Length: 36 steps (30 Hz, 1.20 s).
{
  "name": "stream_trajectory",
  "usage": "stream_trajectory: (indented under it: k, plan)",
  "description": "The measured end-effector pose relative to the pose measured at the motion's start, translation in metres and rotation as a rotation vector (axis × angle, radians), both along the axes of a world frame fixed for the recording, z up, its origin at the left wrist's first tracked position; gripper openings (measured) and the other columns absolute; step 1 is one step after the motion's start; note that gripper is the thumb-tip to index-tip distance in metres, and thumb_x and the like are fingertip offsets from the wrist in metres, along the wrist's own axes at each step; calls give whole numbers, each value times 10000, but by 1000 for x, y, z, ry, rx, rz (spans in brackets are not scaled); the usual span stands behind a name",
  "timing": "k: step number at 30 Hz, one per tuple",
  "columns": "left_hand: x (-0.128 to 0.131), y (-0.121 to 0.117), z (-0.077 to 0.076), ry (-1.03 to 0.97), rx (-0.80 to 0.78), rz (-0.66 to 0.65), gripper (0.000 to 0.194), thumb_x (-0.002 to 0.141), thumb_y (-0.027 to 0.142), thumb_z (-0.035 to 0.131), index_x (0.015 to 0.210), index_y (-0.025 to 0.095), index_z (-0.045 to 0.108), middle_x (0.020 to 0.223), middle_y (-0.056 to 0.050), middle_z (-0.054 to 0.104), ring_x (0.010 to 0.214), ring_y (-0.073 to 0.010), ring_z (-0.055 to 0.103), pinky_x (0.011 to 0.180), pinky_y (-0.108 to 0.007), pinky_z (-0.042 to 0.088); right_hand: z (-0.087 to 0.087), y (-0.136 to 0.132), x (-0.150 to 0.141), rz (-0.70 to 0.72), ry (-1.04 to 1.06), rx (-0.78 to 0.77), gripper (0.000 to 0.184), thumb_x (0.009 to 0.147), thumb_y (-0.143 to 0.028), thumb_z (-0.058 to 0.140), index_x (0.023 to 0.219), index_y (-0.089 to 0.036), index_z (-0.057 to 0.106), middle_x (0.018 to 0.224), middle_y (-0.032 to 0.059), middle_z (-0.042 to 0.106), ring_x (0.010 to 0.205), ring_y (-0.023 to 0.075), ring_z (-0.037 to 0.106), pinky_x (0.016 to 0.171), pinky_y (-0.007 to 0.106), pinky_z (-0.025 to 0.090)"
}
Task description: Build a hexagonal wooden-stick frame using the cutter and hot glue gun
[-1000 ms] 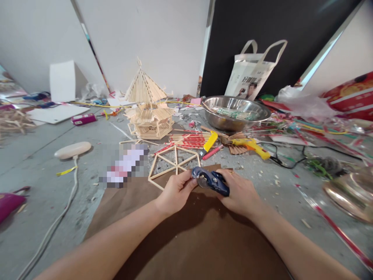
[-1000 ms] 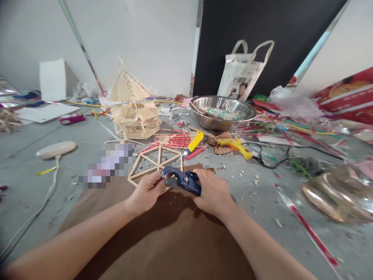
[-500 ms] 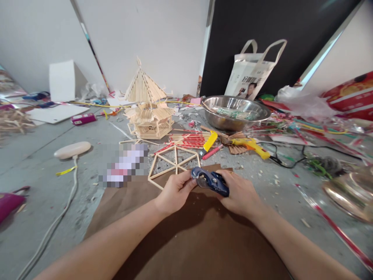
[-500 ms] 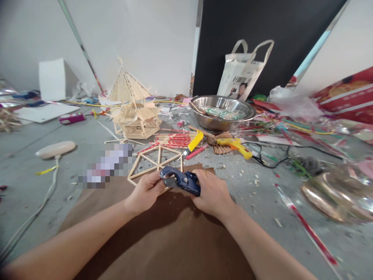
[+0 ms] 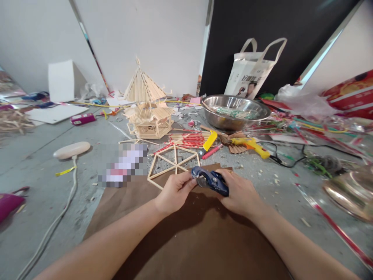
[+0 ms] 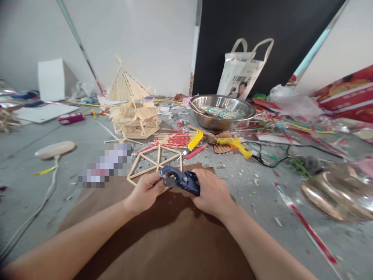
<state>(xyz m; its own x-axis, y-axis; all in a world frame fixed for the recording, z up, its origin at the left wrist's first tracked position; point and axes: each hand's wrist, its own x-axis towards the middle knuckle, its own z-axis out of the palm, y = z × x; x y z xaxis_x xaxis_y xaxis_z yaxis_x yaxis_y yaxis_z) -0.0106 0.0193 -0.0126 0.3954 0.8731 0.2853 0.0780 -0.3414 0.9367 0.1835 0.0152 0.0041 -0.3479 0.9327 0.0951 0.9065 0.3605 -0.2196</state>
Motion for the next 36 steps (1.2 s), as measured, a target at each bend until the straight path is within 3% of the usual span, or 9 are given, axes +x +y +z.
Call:
stream_trajectory:
  k: [26, 36]
  plan:
    - [2, 0, -2, -50, -72, -5, 261, 799, 324, 426, 789, 112, 578, 614, 0, 447, 562, -80, 361, 528, -187, 325, 0, 1, -1, 31, -3, 61, 374, 638, -228, 491, 1006, -189, 443, 937, 63, 586, 826, 208, 541, 651, 285, 352]
    - [1, -1, -1, 17, 1, 24, 295, 808, 347, 400, 751, 114, 572, 536, 11, 401, 509, -74, 330, 471, -186, 310, 6, -2, -5, -7, -100, -5, 250, 608, -205, 480, 857, -187, 472, 734, 38, 608, 662, 191, 555, 545, 258, 304]
